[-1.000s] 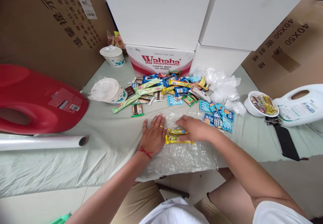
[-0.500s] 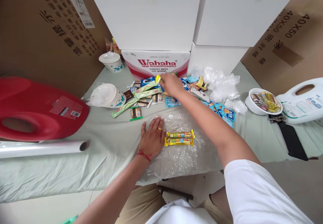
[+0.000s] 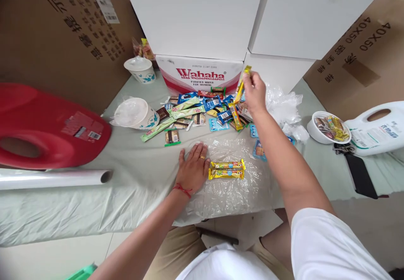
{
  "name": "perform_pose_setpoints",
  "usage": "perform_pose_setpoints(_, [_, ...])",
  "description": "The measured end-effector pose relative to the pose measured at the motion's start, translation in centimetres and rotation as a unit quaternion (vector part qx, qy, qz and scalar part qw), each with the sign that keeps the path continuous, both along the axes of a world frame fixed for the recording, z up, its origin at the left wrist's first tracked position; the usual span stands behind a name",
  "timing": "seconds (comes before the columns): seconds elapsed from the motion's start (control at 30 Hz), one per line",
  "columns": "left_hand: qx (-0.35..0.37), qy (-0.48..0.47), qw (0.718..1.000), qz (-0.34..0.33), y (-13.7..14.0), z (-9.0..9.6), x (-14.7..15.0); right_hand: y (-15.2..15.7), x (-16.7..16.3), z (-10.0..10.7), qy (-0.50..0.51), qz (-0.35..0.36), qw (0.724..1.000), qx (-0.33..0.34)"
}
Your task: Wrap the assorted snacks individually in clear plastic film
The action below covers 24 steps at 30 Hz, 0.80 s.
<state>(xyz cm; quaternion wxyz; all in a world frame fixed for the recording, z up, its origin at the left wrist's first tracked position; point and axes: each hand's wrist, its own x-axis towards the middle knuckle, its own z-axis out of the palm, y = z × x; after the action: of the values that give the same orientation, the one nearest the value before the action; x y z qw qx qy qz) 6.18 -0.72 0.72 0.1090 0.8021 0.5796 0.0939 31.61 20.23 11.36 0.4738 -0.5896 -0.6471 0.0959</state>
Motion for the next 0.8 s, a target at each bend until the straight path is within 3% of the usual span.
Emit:
perform_pose_setpoints(0.07, [0.000, 0.003, 1.000, 0.001, 0.0, 0.1, 0.0, -1.0, 1.6, 0.3, 0.042, -0.023, 0.999, -0.019])
perform_pose_setpoints(0.17, [0.002, 0.011, 1.000, 0.001, 0.1, 0.3, 0.0, -2.7, 2.0, -0.6, -0.064, -0.055, 0.986, -0.143])
perform_pose_setpoints(0.33, [0.011, 0.025, 1.000, 0.002, 0.0, 0.3, 0.1, -4.7, -1.1, -3.6, -0.285, -0.095, 0.907, -0.294])
perform_pose_setpoints(0.5, [0.006, 0.027, 1.000, 0.006, 0.0, 0.3, 0.2, -5.9, -2.4, -3.9, -0.349, -0.079, 0.856, -0.373])
perform_pose_setpoints(0.57, [0.002, 0.021, 1.000, 0.007, 0.0, 0.3, 0.3, -6.5, -1.7, -3.1, -0.350, -0.079, 0.855, -0.375])
perform_pose_setpoints(0.67, [0.006, 0.011, 1.000, 0.006, 0.1, 0.2, 0.3, -8.2, -0.3, -1.6, -0.354, -0.038, 0.888, -0.292])
perform_pose_setpoints(0.73, [0.010, 0.005, 1.000, 0.007, 0.1, 0.2, 0.3, -10.3, 0.2, -0.6, -0.361, 0.047, 0.907, -0.212])
perform_pose_setpoints(0.8, [0.013, 0.000, 1.000, 0.010, 0.1, 0.1, 0.2, -12.9, 0.1, 0.2, -0.373, 0.153, 0.900, -0.164])
